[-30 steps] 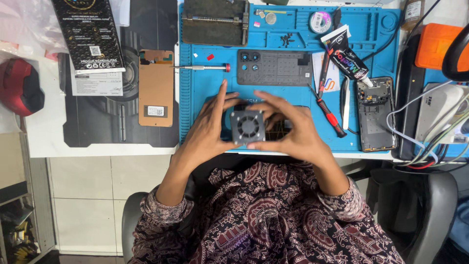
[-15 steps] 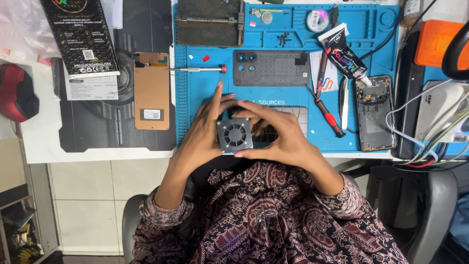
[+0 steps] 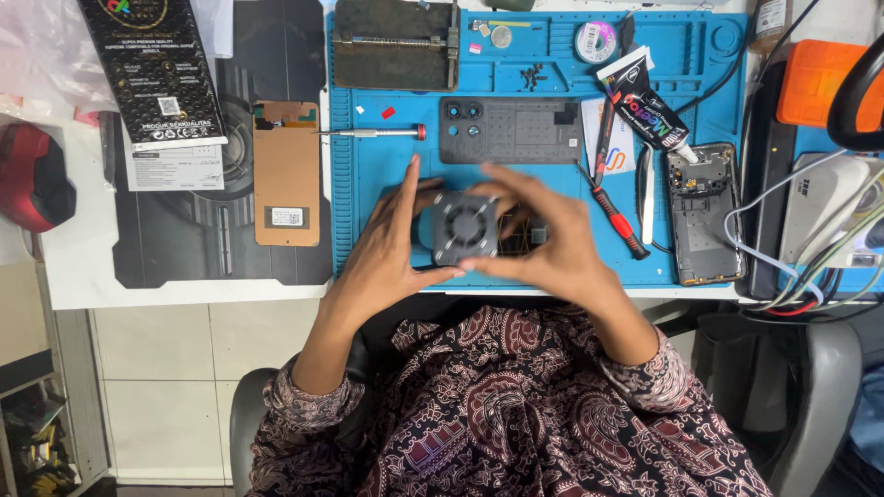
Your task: The person holds a smartphone with yellow rubber bands stretched across its screen and presses the display. They then hold a small fan device over the phone, moving it across the screen surface, before picking the phone up again and turning it over in their hands.
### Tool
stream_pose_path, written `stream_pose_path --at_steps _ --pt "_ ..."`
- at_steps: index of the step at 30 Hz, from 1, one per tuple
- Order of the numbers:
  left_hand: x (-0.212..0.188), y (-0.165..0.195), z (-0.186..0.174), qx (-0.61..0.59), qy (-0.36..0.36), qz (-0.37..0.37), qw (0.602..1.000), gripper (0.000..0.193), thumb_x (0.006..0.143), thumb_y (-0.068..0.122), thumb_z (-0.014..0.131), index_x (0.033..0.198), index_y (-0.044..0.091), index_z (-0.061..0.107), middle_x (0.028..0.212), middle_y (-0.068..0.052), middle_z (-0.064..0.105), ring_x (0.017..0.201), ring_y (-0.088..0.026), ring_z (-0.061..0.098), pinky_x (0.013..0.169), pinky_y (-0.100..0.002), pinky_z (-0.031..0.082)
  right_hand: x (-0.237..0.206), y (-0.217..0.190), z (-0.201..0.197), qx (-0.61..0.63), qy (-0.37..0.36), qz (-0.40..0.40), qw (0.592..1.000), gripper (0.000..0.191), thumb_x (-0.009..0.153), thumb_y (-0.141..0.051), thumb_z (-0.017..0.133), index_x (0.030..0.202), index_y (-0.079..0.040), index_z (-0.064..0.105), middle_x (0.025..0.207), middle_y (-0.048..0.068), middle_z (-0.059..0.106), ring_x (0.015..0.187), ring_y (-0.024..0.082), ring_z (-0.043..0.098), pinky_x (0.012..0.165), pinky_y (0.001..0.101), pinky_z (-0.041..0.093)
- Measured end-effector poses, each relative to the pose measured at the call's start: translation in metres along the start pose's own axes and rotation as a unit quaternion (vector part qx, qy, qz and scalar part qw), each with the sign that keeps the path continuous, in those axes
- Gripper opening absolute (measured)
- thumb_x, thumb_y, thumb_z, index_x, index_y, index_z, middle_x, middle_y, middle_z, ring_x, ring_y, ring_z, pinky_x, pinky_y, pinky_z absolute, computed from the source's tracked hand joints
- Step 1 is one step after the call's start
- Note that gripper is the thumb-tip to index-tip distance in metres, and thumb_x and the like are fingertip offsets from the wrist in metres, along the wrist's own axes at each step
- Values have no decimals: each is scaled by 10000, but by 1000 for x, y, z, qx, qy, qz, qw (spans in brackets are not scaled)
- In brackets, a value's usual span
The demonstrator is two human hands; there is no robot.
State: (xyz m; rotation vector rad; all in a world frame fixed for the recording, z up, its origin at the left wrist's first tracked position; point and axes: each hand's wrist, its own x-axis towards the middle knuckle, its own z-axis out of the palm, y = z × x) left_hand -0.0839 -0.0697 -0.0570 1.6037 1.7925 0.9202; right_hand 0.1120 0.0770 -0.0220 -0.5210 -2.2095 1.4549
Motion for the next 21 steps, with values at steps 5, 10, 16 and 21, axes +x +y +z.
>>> stream_pose_path --at_steps 5,10,16,21 --pt "0 -1 0 -13 10 34 999 1459 574 273 955 1620 78 -43 1451 -188 574 1423 -368 475 1222 -500 351 -3 -5 10 -8 -65 -47 997 998 650 -292 995 1493 -75 506 1294 131 711 920 151 719 778 274 612" --pt "0 0 1 4 -5 -11 1000 1414 694 353 971 1617 55 -58 1445 -182 579 1424 -352 456 1206 -476 352 1 4 -12 -31 22 -30 999 960 700 -257 982 1508 -60 502 1303 127 728 1046 178 745 793 270 629" --pt "2 1 0 9 10 44 999 1385 737 338 944 1616 32 -81 1450 -133 602 1450 -321 467 1243 -481 333 -19 12 -63 -34 114 -8 993 949 739 -165 971 1536 -34 472 1336 169 707 1134 202 731 840 277 632" --pt "1 3 -1 7 11 48 999 1380 737 322 944 1617 34 -80 1459 -116 600 1452 -311 467 1246 -480 331 -55 8 -86 -27 130 39 990 943 712 -88 959 1522 -18 481 1282 184 709 1149 198 716 902 282 614"
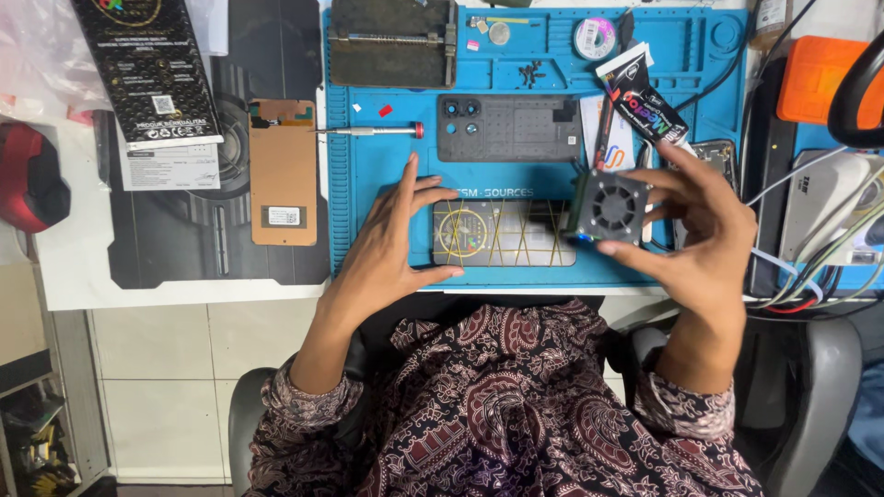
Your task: The person holds a smartphone with yellow rubber bands stretched across its screen and presses the display. They then hold a small fan device over the phone, moving it across the screen surface, before picking the phone up again and turning it over in their hands.
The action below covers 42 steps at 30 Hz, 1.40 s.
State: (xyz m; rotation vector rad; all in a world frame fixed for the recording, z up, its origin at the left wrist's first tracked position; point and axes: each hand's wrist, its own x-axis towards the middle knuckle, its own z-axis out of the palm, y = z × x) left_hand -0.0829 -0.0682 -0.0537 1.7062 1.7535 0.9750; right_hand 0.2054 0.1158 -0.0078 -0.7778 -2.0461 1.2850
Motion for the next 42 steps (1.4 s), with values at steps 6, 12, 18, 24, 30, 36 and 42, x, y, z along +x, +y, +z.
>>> stream_pose_path --at_steps 6,12,18,24,30,36,42 --pt "1 2 -2 -3 -2 -8 1000 1375 729 301 945 1617 33 -69 1452 -104 604 1454 -305 467 1243 -471 336 -12 -1 10 8 -75 38 996 960 610 -125 960 1467 -18 540 1250 145 729 1015 152 711 817 268 586" --pt "1 2 -2 -6 3 1 1000 1398 702 291 963 1619 33 -60 1451 -104 603 1455 -307 469 1243 -476 333 0 -14 62 49 -164 3 985 922 634 -208 970 1440 -26 561 1276 106 732 939 128 714 759 254 597" --pt "0 -1 -1 -3 3 -4 1000 1446 609 265 958 1619 46 -53 1462 -152 588 1445 -347 472 1239 -480 341 21 -23 95 65 -171 -69 981 904 693 -218 977 1466 -34 547 1283 103 731 1009 163 727 803 273 631" --pt "0 -2 2 -3 -10 -41 999 1420 691 343 971 1614 36 -63 1451 -174 570 1413 -363 483 1209 -482 361 36 -16 84 13 -86 -52 995 878 711 -200 975 1459 -25 552 1319 140 708 1090 176 732 828 272 648" --pt "-3 -3 1 3 1 -13 1000 1406 718 337 954 1625 41 -78 1455 -160 595 1425 -356 490 1214 -488 370 38 -14 80 10 -52 -21 998 861 716 -202 969 1451 -28 556 1339 145 701 1037 164 724 804 271 644" --pt "-3 -5 4 4 5 -27 1000 1430 636 301 954 1631 92 -52 1471 -178 554 1399 -363 510 1211 -487 383 27 -21 106 55 -151 -56 985 854 722 -225 961 1454 -32 566 1327 132 713 1047 188 742 827 290 645" --pt "-3 -2 1 -7 -5 -49 999 1435 645 330 976 1619 75 -46 1488 -204 537 1381 -359 506 1180 -480 394 31 -18 98 29 -145 -53 988 865 702 -227 971 1442 -25 572 1305 135 722 1031 170 741 831 284 638"
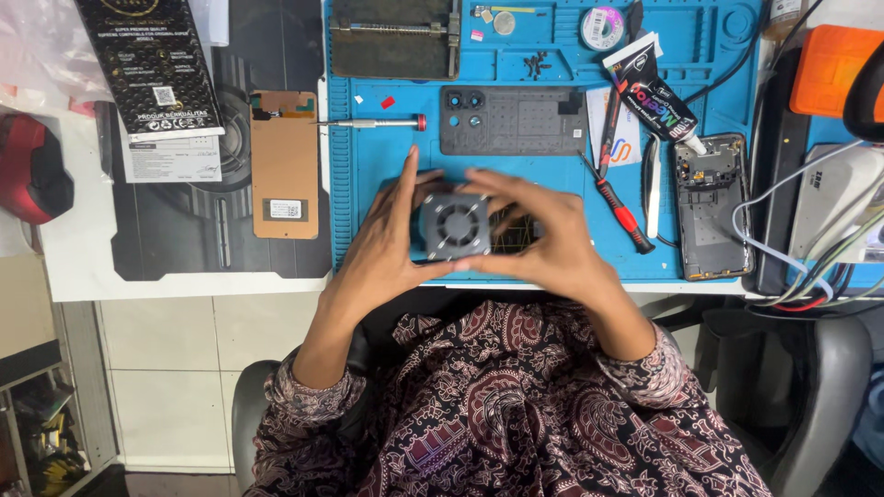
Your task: The person holds a smartphone with yellow rubber bands stretched across its screen and presses the display. They then hold a small fan device over the phone, moving it across the screen surface, before picking the phone up again and turning it over in their hands.
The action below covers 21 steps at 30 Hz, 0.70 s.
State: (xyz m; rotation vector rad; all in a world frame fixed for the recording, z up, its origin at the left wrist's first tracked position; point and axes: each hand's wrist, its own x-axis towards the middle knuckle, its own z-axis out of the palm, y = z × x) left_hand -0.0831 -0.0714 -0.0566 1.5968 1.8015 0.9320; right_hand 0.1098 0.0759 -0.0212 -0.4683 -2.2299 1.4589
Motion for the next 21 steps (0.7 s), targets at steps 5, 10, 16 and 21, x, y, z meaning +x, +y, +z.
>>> stream_pose_path --at_steps 5,10,16,21 --pt "2 3 -2 8 9 44 999 1398 719 312 955 1620 40 -79 1450 -140 601 1428 -350 491 1217 -481 359 4 4 -28 -28 88 20 996 843 713 -199 971 1435 -15 578 1320 145 699 1063 161 725 821 268 649" --pt "2 1 -1 0 9 37 999 1395 727 315 953 1625 36 -78 1453 -144 592 1426 -348 493 1220 -481 366 3 0 -19 -29 76 22 996 835 712 -221 980 1428 -40 589 1310 121 720 1049 148 737 825 271 645" --pt "-1 -2 -1 -25 13 25 999 1443 596 300 958 1634 80 -20 1496 -194 553 1399 -334 526 1211 -485 401 0 -3 12 11 -32 -3 999 864 698 -262 965 1441 -51 577 1321 121 720 1003 156 729 808 297 621" --pt "1 0 -2 9 4 29 1000 1422 690 302 971 1617 41 -74 1461 -171 572 1414 -348 492 1212 -486 362 -3 8 -14 -13 23 9 1000 876 712 -243 965 1463 -43 561 1334 123 712 1068 176 736 828 285 637"
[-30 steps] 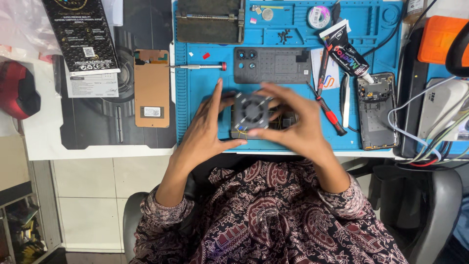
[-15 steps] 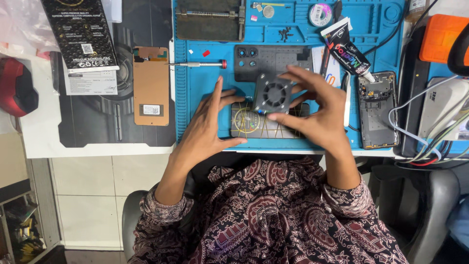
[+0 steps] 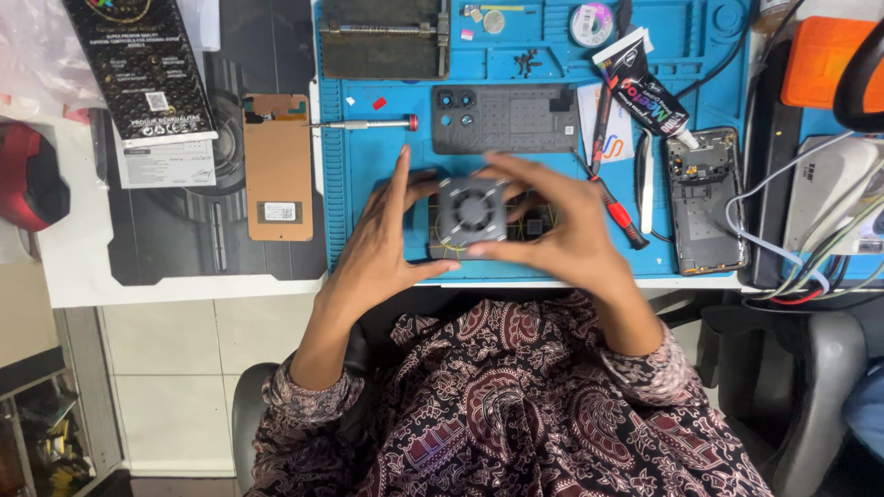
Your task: The person holds a smartphone with yellow rubber bands stretched across its screen and presses the display. They then hold a small fan device over the phone, moving it across the screen surface, before picking the phone up again and turning it over in their hands.
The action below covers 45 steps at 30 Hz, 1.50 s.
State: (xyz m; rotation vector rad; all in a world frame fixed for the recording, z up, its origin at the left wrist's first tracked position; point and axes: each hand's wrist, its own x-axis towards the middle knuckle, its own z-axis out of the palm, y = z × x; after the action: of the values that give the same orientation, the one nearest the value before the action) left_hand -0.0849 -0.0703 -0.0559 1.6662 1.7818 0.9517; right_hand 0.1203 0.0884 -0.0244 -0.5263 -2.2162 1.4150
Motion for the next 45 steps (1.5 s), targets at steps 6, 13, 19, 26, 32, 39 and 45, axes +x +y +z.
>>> stream_pose_path --at_steps 6,13,19,26,32,39,45 --pt "2 4 -2 0 3 24 1000 1394 732 298 953 1623 29 -85 1457 -109 602 1457 -307 482 1255 -467 332 -24 16 -54 -42 102 29 994 888 717 -141 977 1485 -19 549 1349 153 703 1129 190 720 883 296 630" --pt "3 6 -2 -1 0 18 1000 1403 717 310 961 1617 33 -80 1464 -109 595 1455 -304 468 1245 -472 329 -61 13 -75 -27 72 97 992 893 650 -123 954 1450 -10 573 1284 148 718 1106 179 716 867 292 612" --pt "5 5 -1 3 1 21 1000 1432 681 307 977 1610 27 -77 1464 -117 592 1447 -317 466 1239 -474 328 -46 2 -29 -3 -27 76 997 858 631 -209 956 1394 -24 610 1246 103 742 956 137 736 793 266 619" --pt "5 -1 2 -2 13 34 999 1434 629 226 955 1622 42 -63 1479 -135 580 1451 -327 473 1246 -463 345 -9 -8 14 9 -60 -19 998 823 678 -232 975 1395 -42 619 1246 95 738 957 147 719 797 267 618" --pt "7 -3 4 2 9 18 1000 1450 659 316 980 1605 43 -84 1446 -149 584 1415 -344 461 1214 -471 334 3 -3 -20 -47 41 -10 998 869 659 -215 979 1413 -17 593 1277 108 723 1052 139 727 808 256 624" --pt "7 -4 5 1 17 37 999 1443 660 303 972 1607 57 -87 1444 -141 592 1423 -343 467 1213 -474 331 -2 -4 -19 -28 55 28 998 866 647 -200 974 1409 -21 606 1269 109 732 976 121 714 770 259 606" --pt "6 -8 5 -16 14 0 1000 1437 548 119 886 1635 103 -52 1500 -195 554 1412 -348 492 1218 -460 374 8 -14 20 2 -65 -29 997 869 660 -234 973 1427 -50 607 1258 82 752 952 112 721 781 267 615"
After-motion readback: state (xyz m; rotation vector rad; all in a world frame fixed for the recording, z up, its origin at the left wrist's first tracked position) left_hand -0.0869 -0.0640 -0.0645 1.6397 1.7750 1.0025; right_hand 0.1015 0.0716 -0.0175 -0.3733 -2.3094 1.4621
